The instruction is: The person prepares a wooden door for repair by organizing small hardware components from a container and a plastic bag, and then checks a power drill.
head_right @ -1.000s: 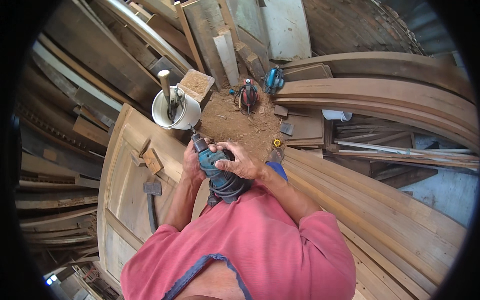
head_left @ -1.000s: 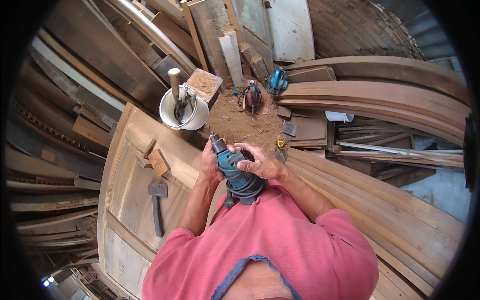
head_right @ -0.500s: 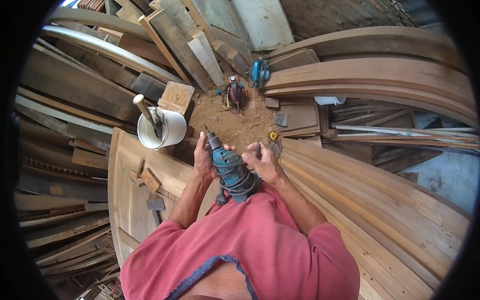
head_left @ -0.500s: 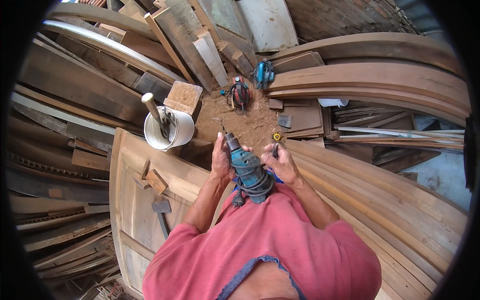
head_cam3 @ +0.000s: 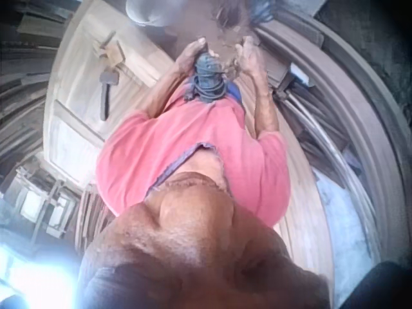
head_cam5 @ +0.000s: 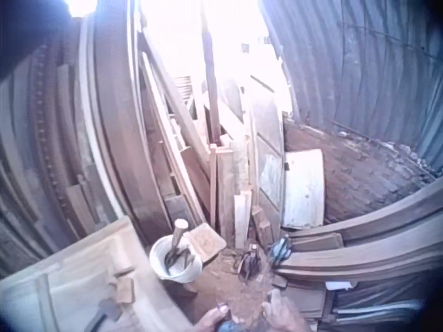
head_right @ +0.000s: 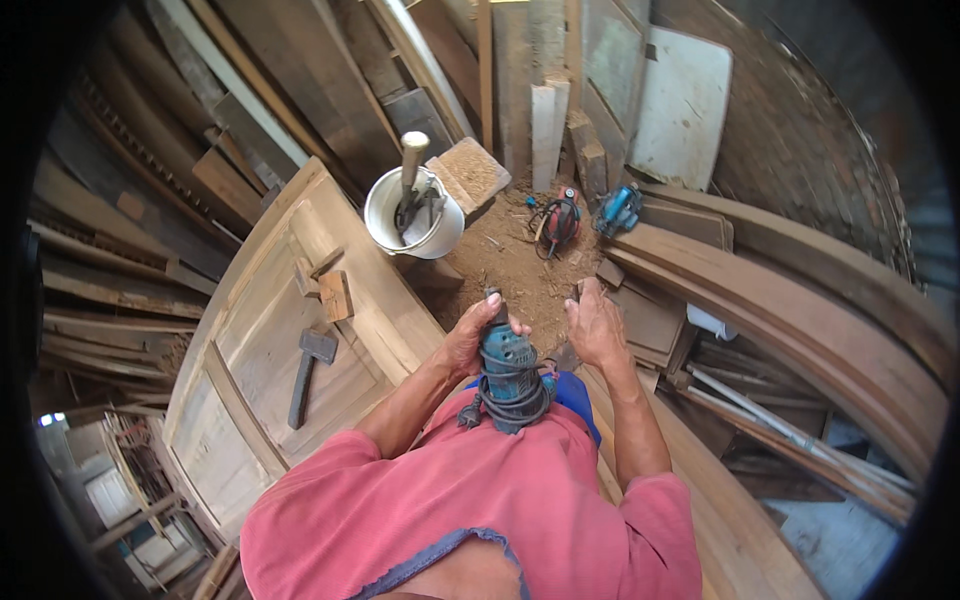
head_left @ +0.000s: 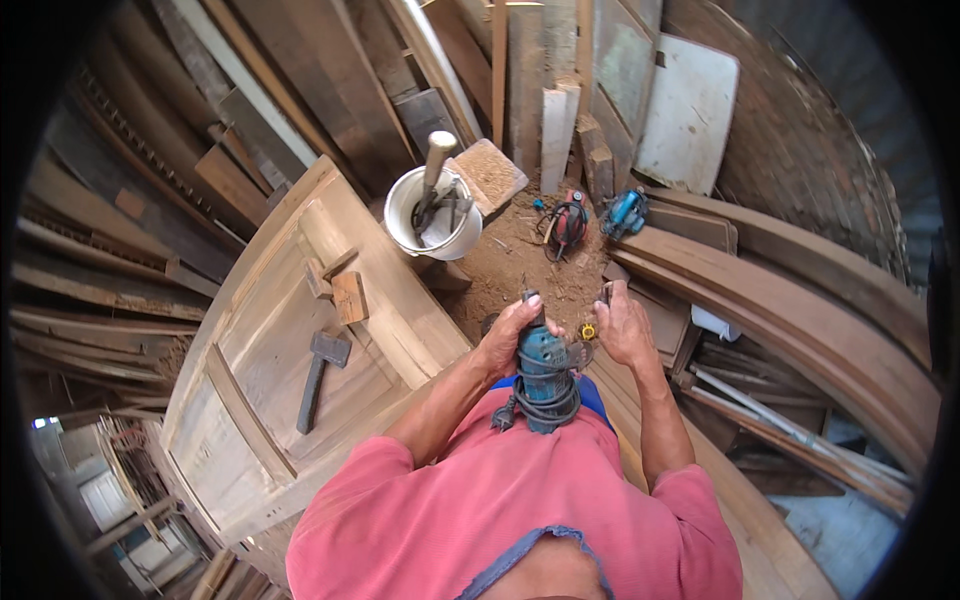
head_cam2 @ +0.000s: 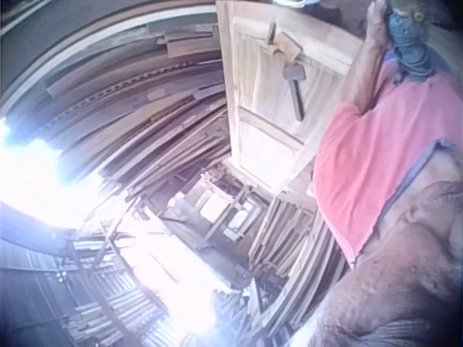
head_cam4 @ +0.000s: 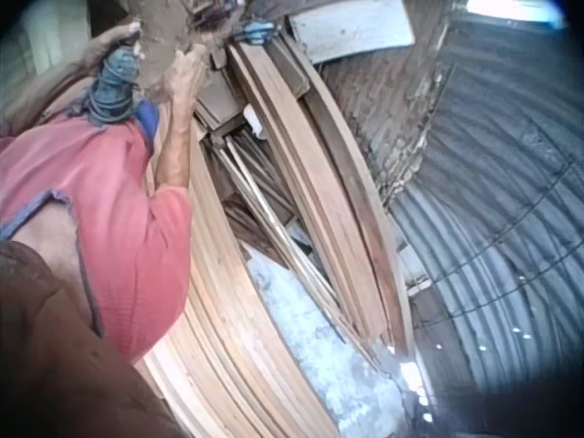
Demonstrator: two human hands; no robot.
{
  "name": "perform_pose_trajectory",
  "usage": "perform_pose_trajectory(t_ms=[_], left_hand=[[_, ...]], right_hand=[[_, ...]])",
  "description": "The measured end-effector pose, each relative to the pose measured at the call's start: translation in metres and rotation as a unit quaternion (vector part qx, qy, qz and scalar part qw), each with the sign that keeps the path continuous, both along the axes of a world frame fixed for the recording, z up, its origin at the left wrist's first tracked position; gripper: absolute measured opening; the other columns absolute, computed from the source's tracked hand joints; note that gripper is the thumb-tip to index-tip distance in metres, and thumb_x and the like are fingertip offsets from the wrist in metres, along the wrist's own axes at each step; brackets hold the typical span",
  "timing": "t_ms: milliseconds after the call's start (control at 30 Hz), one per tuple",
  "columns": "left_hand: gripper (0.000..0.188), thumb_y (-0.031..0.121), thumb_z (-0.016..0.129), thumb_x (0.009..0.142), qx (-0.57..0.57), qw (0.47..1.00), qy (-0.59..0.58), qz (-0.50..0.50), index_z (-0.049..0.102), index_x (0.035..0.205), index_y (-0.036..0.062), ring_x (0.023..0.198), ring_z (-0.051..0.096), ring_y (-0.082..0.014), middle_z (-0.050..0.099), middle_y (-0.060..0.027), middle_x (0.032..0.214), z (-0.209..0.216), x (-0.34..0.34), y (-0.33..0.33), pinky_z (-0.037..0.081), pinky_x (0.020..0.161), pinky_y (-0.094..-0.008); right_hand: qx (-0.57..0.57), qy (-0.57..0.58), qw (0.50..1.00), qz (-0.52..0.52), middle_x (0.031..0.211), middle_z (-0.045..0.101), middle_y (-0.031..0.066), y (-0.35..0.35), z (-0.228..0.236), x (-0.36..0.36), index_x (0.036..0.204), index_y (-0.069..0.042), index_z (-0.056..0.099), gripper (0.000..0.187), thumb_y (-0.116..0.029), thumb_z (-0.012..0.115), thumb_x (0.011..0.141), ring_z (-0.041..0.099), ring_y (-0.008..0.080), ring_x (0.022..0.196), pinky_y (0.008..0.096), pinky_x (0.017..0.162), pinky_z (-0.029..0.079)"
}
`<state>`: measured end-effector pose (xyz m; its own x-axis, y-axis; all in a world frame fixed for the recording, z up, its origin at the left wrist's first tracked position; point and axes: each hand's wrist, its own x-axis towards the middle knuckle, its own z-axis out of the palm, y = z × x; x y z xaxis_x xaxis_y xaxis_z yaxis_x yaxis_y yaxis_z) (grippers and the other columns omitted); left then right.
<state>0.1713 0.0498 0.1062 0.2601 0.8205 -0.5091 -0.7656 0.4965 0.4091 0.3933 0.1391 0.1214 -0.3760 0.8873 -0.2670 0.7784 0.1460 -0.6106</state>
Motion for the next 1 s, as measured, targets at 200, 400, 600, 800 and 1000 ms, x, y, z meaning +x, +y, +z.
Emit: perform_pose_trajectory(t_ms=[200,400,600,800,1000], left_hand=[[0.031,0.046,0.061,0.1,-0.034,0.992,-0.026,0.119,0.059,0.105,0.0149,0.105,0.069,-0.0297,0.07,-0.0113,0.09,-0.024,-0.047,-0.051,0.062,0.084,-0.0474],[0.031,0.045,0.063,0.099,-0.082,0.977,-0.073,0.185,0.057,0.111,0.0168,0.104,0.069,-0.0302,0.068,-0.0107,0.09,-0.045,-0.082,-0.074,0.061,0.084,-0.0468],[0.035,0.046,0.064,0.098,-0.102,0.969,-0.104,0.201,0.056,0.112,0.0141,0.102,0.069,-0.0309,0.067,-0.0112,0.09,-0.056,-0.109,-0.079,0.06,0.086,-0.0487],[0.036,0.046,0.063,0.099,-0.116,0.968,-0.102,0.198,0.055,0.111,0.0129,0.102,0.07,-0.0324,0.068,-0.0116,0.09,-0.06,-0.123,-0.073,0.059,0.089,-0.0522],[0.035,0.045,0.064,0.099,-0.104,0.968,-0.104,0.203,0.055,0.11,0.0133,0.102,0.07,-0.0319,0.069,-0.0114,0.09,-0.063,-0.123,-0.066,0.06,0.087,-0.0505]], right_hand=[[0.1,0.099,0.98,0.144,0.09,0.067,0.0282,0.054,0.02,-0.137,0.108,-0.002,0.059,0.024,-0.02,0.063,0.094,0.065,0.0472,0.089,0.0549,0.078,0.048],[0.087,0.084,0.976,0.181,0.091,0.068,0.0261,0.067,0.022,-0.249,0.113,0.001,0.059,0.032,-0.02,0.068,0.091,0.067,0.0468,0.086,0.0549,0.076,0.05],[0.07,0.031,0.975,0.207,0.09,0.07,0.0281,0.076,-0.021,-0.309,0.115,0.002,0.06,0.034,-0.02,0.068,0.091,0.069,0.0474,0.089,0.055,0.08,0.053],[-0.013,-0.033,0.971,0.237,0.09,0.07,0.0309,0.079,-0.036,-0.344,0.104,0.003,0.062,0.028,-0.024,0.063,0.095,0.068,0.0493,0.091,0.0561,0.084,0.052],[0.033,0.069,0.979,0.191,0.091,0.071,0.0289,0.091,-0.035,-0.311,0.107,0.003,0.065,0.028,-0.022,0.058,0.098,0.068,0.0486,0.09,0.0536,0.083,0.053]])
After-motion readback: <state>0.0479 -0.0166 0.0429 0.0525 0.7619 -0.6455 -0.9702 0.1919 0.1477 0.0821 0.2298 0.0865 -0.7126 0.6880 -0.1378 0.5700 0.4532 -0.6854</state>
